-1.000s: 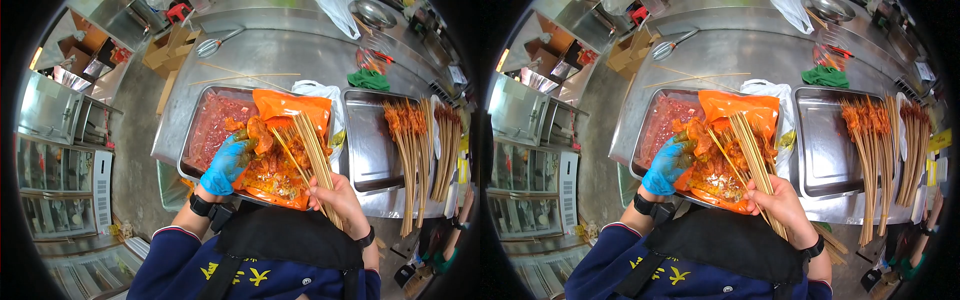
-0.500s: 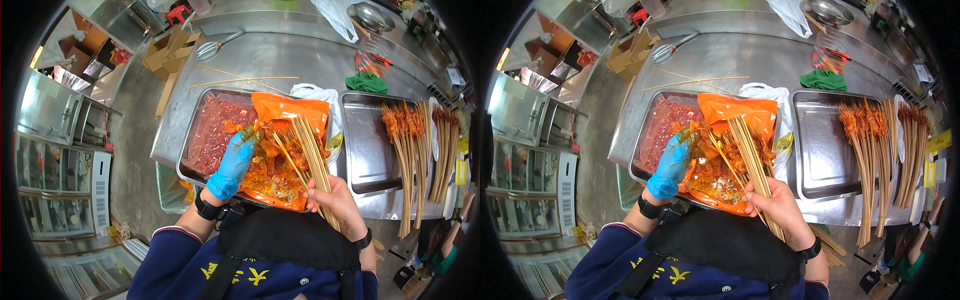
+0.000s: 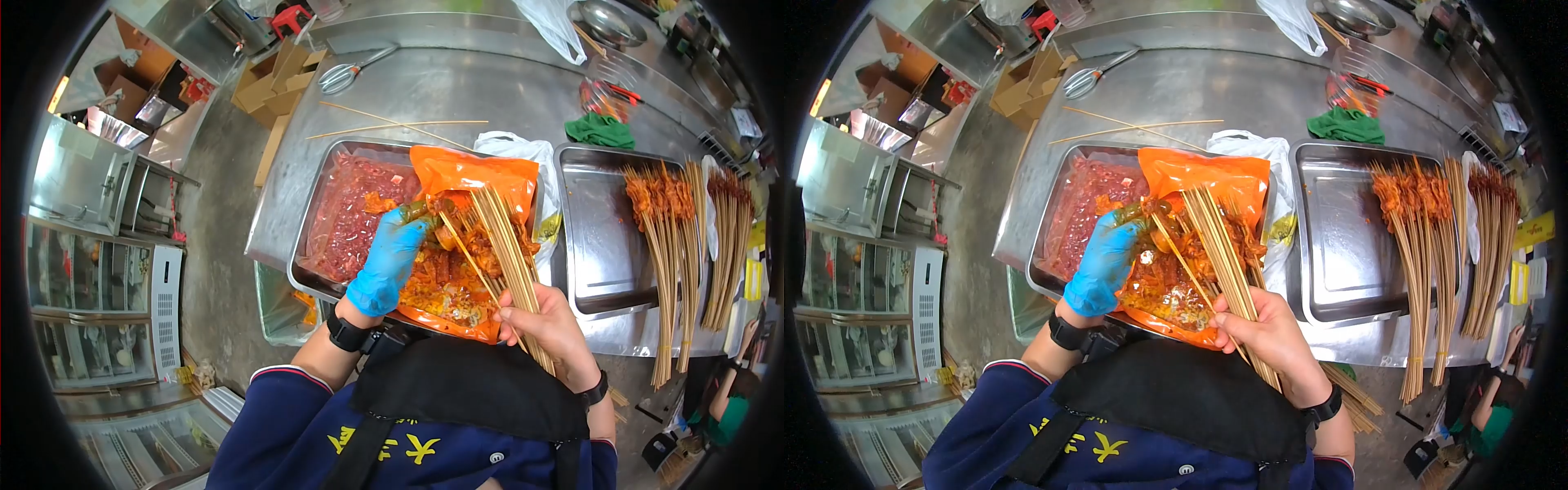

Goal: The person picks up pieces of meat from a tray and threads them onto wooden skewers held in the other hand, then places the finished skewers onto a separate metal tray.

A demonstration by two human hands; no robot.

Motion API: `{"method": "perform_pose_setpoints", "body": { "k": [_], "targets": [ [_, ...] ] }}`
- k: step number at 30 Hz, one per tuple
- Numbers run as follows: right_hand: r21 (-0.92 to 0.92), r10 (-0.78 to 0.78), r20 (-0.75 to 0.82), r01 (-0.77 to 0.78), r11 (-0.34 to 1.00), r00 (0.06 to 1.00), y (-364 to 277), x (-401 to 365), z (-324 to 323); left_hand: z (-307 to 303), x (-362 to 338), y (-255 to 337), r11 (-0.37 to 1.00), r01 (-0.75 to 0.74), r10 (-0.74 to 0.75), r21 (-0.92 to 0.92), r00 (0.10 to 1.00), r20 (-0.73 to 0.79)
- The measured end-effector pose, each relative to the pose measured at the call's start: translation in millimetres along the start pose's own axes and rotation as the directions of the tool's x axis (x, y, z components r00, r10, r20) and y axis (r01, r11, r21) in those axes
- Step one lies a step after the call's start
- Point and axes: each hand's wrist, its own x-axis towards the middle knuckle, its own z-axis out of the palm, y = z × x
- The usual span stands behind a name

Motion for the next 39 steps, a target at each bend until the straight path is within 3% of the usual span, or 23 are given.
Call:
{"method": "perform_pose_setpoints", "body": {
  "k": [6,12,14,15,19,21,25,28,36,39],
  "targets": [
    [-0.013,0.006,-0.016,-0.006,1.000,1.000,-2,-1,1,8,-5,10,1.000,-0.018,0.021,-0.025,0.994,0.109],
    [-0.025,0.010,-0.019,-0.010,1.000,1.000,-1,0,2,11,-3,11,0.994,-0.062,0.061,-0.086,0.998,-0.012],
    [-0.026,0.009,-0.024,-0.009,1.000,1.000,-1,-1,3,3,2,8,0.969,-0.224,0.215,-0.107,0.972,-0.089],
    [-0.029,0.004,-0.023,-0.005,1.000,1.000,-1,-2,3,-2,7,8,0.969,-0.240,0.237,-0.066,0.970,-0.051],
    [-0.002,-0.009,-0.042,0.009,1.000,0.999,0,-2,0,-11,6,20,0.978,-0.209,0.209,-0.006,0.978,-0.008],
    [0.005,-0.007,-0.029,0.007,1.000,1.000,0,-2,1,-7,3,23,0.983,-0.153,0.143,-0.106,0.985,-0.095],
    [0.009,-0.005,-0.007,0.005,1.000,1.000,-1,-2,0,-3,2,19,0.971,-0.209,0.198,-0.119,0.976,-0.094],
    [0.002,0.001,-0.006,-0.001,1.000,1.000,1,-1,-1,0,1,23,0.992,-0.105,0.104,-0.065,0.994,-0.021],
    [-0.037,0.002,-0.005,-0.002,0.999,1.000,0,0,1,6,6,24,0.992,-0.113,0.102,-0.062,0.983,-0.155],
    [-0.030,-0.010,-0.011,0.009,1.000,1.000,2,0,0,3,7,21,0.989,-0.127,0.115,-0.072,0.983,-0.142]
  ]
}}
